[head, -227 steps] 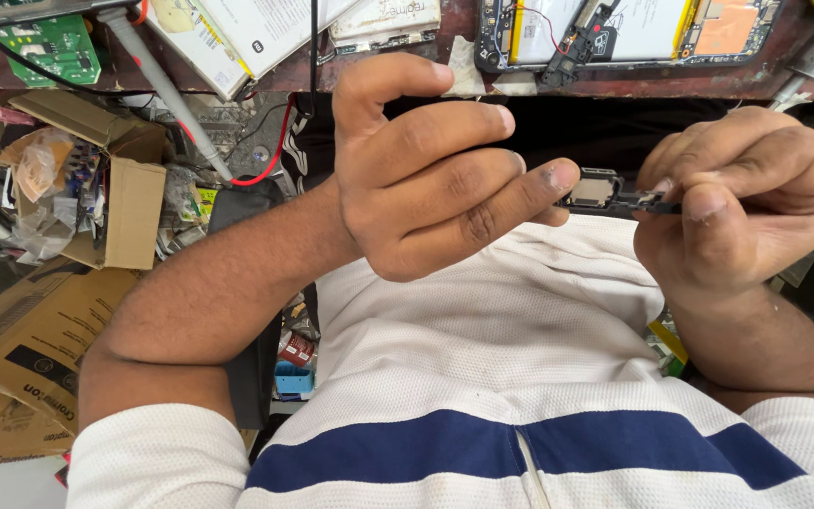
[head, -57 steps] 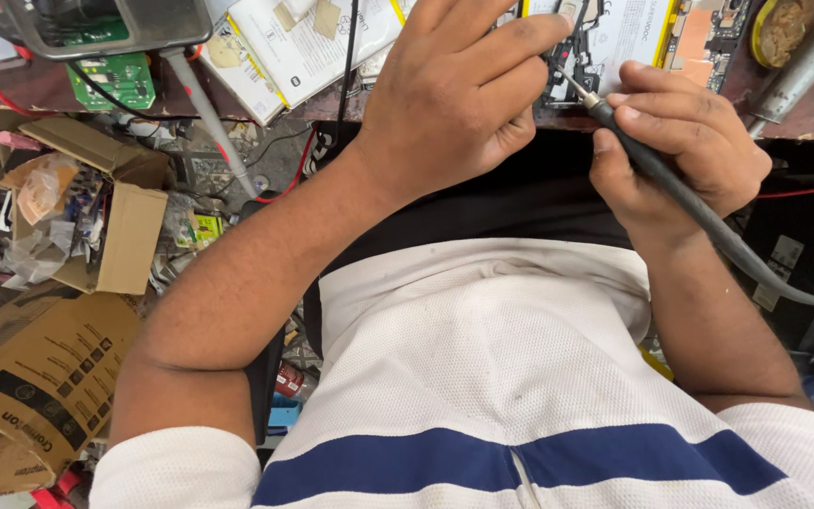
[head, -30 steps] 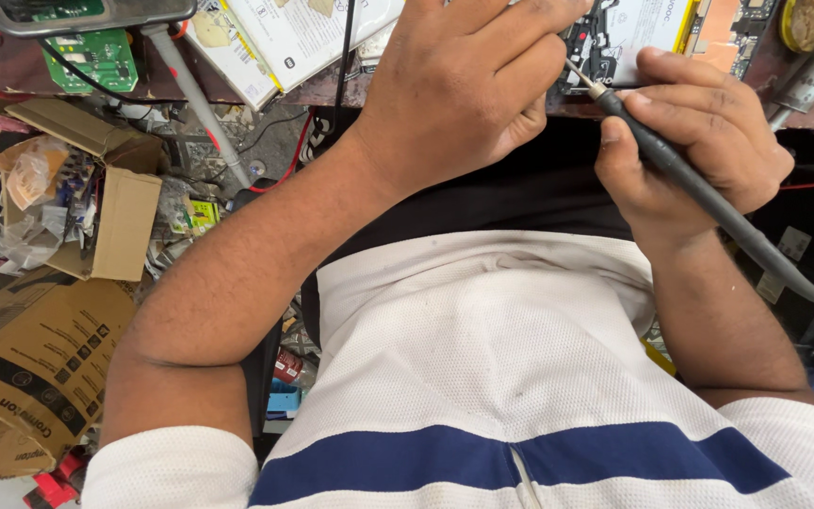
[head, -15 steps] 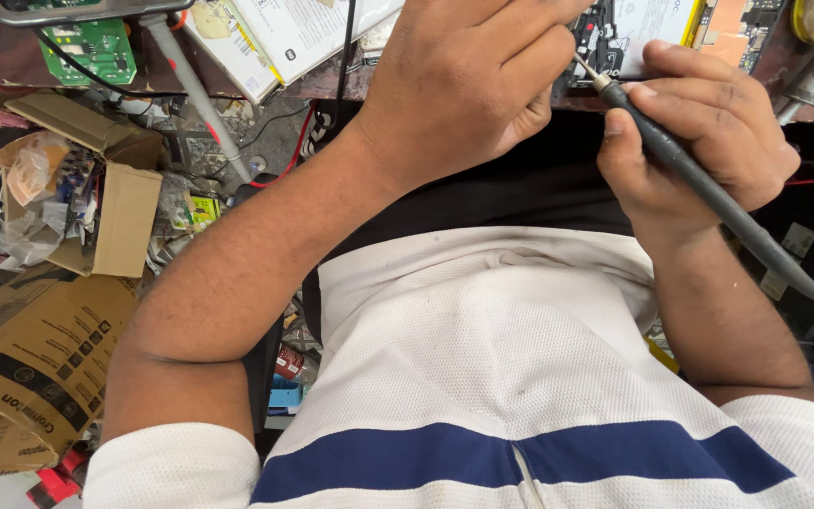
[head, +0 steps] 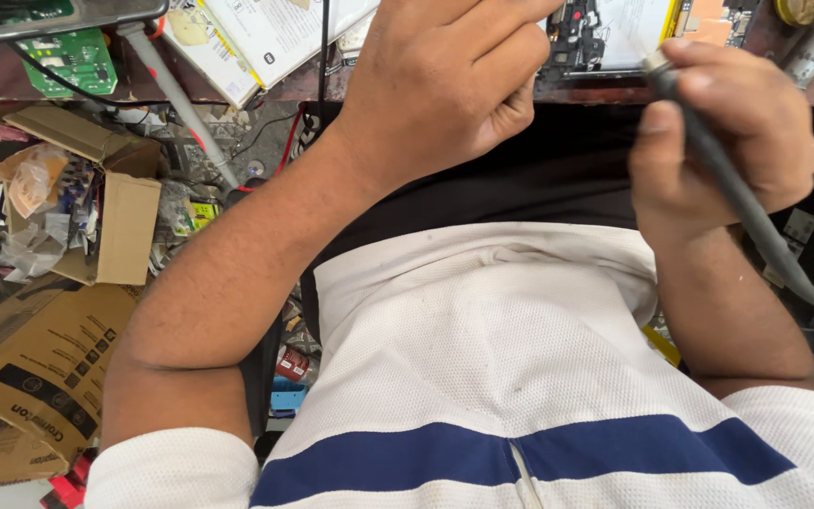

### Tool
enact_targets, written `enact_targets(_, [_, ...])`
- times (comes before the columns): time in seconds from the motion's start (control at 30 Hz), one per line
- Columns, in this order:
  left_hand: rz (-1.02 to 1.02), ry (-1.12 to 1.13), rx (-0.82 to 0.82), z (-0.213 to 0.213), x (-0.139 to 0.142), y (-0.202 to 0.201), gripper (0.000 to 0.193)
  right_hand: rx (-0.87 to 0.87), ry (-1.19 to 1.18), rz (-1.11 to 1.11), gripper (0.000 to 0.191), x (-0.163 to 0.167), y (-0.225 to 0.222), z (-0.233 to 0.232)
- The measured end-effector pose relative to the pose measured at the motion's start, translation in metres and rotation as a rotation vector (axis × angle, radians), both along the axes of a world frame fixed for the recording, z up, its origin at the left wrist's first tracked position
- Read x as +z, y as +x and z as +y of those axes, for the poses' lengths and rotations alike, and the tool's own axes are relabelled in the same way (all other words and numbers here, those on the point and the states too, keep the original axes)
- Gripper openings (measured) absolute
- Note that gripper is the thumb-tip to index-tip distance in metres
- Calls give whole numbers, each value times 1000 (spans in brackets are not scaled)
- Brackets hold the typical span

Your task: The person retrieves a small electronic component from a shelf, then uses a soldering iron and tweezers to work on a disassembled smartphone motherboard. The person manipulates the component and applies heat to the board, then briefly handles the phone casing.

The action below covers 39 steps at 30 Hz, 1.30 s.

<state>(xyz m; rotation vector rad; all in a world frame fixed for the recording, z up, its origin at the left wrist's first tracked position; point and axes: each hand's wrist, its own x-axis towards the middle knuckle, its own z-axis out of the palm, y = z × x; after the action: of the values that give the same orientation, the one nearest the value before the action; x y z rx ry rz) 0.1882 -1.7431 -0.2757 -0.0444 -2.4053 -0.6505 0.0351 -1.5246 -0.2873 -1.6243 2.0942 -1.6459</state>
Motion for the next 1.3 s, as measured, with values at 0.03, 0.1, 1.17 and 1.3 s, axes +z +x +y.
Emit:
enact_targets(0.03, [-1,14,-9,0,-1,1,16,-4,8,-27,18,2,1,2])
enact_targets(0.1, [-4,38,-9,0,-2,2,15,-6,45,-30,16,9,1,4])
enact_targets(1.17, [-21,3,27,-1,-3,6,11,71,119,445,26,23,-16,-53])
enact_targets(1.3, [-2,18,59,1,-3,6,11,82,95,353,27,23,-16,-46])
